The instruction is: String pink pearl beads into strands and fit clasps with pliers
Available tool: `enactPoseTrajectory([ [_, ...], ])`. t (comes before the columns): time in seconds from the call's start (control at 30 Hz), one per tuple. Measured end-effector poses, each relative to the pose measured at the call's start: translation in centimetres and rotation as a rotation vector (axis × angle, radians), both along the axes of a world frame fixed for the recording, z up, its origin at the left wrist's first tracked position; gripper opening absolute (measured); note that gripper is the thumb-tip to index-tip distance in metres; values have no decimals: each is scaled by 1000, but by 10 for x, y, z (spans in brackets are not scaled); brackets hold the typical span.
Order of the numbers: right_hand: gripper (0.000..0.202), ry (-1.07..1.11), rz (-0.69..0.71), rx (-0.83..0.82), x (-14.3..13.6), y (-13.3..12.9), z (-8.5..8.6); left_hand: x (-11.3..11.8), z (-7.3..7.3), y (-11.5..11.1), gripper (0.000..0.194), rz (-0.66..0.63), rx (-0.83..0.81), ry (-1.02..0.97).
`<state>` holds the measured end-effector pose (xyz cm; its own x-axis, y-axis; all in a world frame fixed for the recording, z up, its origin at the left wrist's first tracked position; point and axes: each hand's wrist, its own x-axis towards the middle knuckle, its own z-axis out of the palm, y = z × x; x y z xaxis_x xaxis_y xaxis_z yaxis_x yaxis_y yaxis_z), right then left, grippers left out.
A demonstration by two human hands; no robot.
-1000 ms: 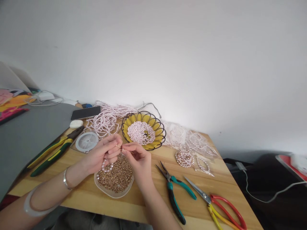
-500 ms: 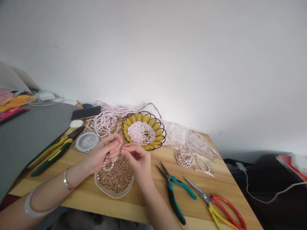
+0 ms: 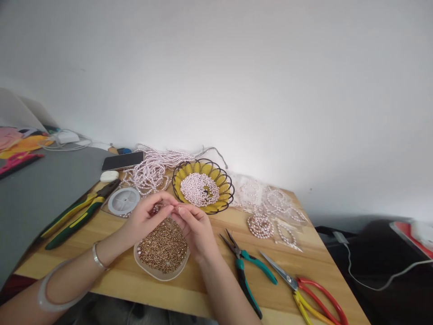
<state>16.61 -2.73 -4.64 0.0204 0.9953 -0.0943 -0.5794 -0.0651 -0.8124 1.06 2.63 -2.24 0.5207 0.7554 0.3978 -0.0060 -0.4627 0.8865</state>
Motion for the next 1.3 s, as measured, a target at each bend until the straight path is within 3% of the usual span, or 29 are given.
enactPoseTrajectory([
  [0.27,24,-16,97,28,-4,-2,5,3,-15,5,12,77,379,34],
  [0.53,14,-276,-106,155,1,-2,4,-1,-13,8,5,76,518,38],
  [0.77,27,-440,-157,249,2,-4,12,-2,-11,7,8,65,502,68],
  [1.0,17,-458,-223,298,5,-4,12,0,-11,6,12,49,433,60],
  [1.3,19,-472,-100,306,11,-4,18,1,-10,4,18,28,407,51],
])
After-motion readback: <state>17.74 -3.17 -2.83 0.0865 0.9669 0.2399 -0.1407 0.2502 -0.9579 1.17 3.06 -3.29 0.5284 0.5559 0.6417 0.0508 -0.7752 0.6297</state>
